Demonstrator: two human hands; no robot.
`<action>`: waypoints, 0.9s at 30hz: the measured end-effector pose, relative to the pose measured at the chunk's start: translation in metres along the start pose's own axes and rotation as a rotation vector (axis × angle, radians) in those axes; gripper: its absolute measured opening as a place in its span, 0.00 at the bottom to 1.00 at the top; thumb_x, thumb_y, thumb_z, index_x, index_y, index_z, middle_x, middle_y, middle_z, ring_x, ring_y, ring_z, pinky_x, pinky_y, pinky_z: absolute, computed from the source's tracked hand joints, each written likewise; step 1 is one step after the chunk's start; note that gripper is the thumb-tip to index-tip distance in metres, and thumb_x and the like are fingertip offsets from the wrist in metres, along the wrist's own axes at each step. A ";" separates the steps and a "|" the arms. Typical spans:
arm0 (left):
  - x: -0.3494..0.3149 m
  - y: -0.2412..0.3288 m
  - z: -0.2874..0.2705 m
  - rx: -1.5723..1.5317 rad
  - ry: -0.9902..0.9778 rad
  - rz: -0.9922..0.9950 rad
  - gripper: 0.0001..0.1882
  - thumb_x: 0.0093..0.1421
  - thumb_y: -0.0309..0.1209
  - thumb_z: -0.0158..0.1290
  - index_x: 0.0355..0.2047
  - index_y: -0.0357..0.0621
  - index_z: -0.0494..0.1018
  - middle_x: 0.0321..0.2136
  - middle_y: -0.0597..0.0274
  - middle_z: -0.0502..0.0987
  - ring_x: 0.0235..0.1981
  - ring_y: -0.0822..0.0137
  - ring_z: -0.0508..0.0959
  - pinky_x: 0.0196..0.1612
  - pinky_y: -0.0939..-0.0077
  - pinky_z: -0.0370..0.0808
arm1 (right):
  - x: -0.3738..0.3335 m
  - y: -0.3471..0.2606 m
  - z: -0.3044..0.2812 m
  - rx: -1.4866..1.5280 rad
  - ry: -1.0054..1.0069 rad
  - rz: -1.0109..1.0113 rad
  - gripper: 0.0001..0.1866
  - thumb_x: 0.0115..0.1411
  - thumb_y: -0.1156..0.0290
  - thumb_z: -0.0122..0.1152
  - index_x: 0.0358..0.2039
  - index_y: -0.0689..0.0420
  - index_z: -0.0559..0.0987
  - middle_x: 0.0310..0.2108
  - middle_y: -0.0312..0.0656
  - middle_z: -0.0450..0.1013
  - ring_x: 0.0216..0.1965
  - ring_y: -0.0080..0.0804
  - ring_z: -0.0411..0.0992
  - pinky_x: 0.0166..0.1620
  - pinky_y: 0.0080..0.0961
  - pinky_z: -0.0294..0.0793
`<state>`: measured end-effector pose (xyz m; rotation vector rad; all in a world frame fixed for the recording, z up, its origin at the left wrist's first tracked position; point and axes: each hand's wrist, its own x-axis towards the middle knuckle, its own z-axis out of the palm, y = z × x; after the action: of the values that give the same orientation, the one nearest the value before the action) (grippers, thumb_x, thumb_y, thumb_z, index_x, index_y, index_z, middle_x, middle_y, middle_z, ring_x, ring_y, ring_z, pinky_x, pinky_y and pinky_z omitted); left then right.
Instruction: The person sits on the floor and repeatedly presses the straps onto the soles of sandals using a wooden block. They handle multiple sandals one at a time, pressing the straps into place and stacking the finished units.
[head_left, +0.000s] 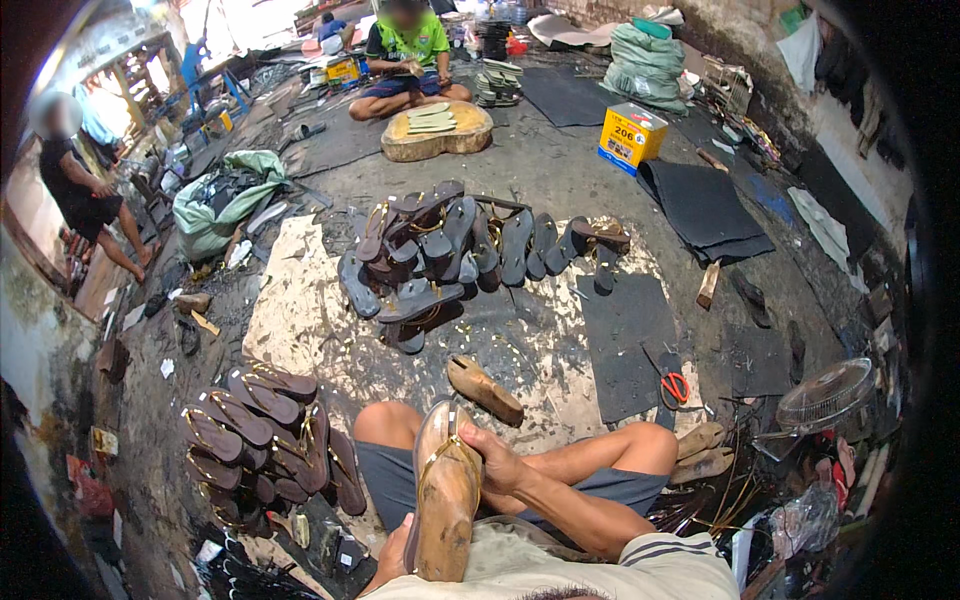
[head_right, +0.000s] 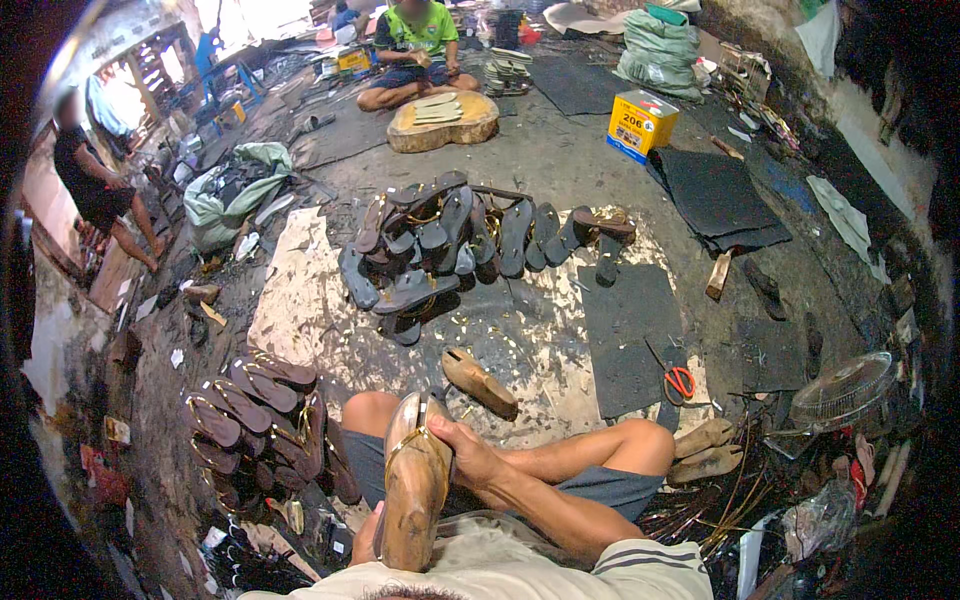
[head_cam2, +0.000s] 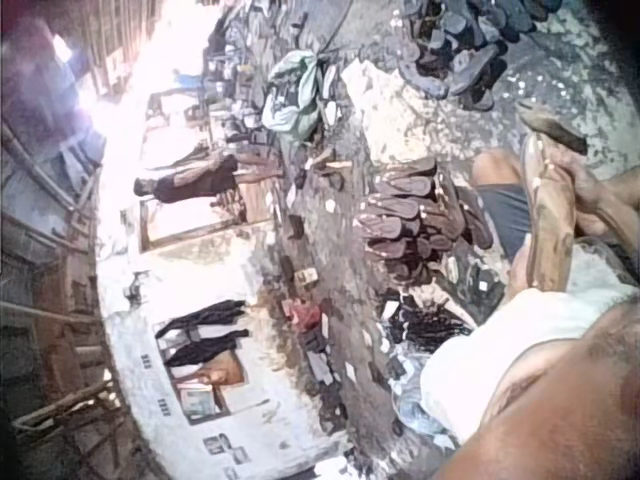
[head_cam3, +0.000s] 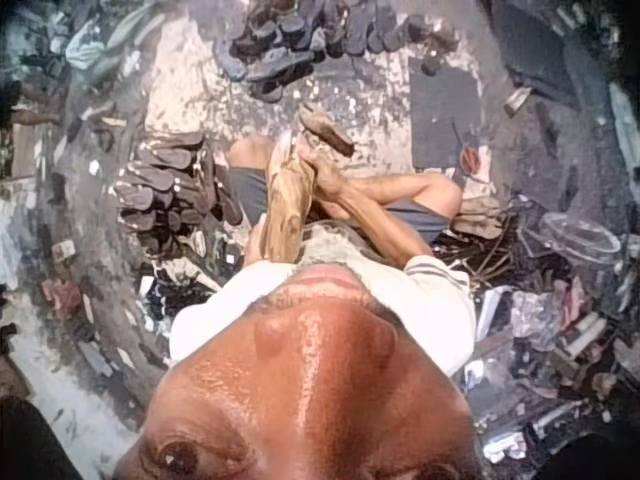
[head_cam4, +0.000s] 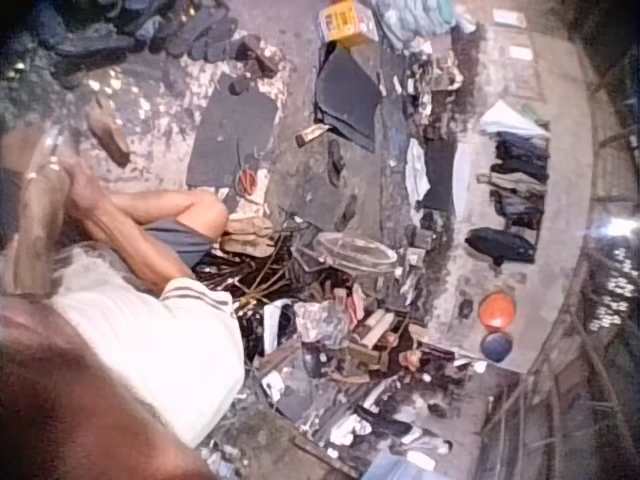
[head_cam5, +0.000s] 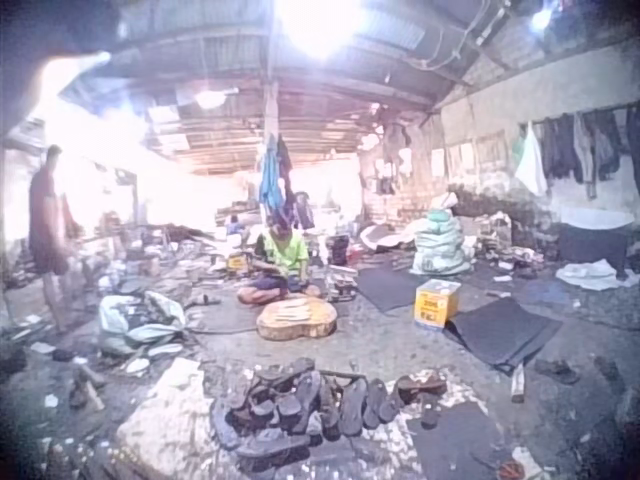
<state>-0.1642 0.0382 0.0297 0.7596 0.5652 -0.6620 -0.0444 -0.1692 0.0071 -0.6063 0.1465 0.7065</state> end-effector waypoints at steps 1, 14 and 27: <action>0.003 0.002 -0.005 0.142 -0.029 0.054 0.28 0.74 0.47 0.37 0.60 0.36 0.66 0.53 0.51 0.75 0.54 0.57 0.75 0.61 0.61 0.69 | 0.000 -0.001 0.001 0.015 -0.023 0.002 0.30 0.65 0.47 0.56 0.57 0.57 0.70 0.47 0.44 0.75 0.49 0.35 0.75 0.55 0.36 0.75; 0.007 0.065 0.085 0.380 -0.320 0.496 0.70 0.47 0.47 0.68 0.72 0.48 0.24 0.69 0.44 0.48 0.69 0.49 0.57 0.68 0.57 0.58 | -0.002 -0.034 0.016 -1.055 0.139 -0.744 0.38 0.70 0.42 0.45 0.64 0.65 0.64 0.63 0.49 0.65 0.61 0.39 0.67 0.59 0.35 0.67; 0.095 0.092 0.087 0.105 -0.443 0.566 0.38 0.62 0.44 0.47 0.69 0.40 0.53 0.63 0.47 0.65 0.64 0.55 0.66 0.68 0.59 0.60 | -0.045 0.004 0.034 0.113 -0.112 -0.251 0.40 0.63 0.62 0.56 0.71 0.57 0.49 0.62 0.51 0.63 0.60 0.46 0.68 0.60 0.44 0.72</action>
<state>-0.0165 -0.0099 0.0577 0.7935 -0.0978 -0.3136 -0.0834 -0.1723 0.0476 -0.4661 0.0054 0.4844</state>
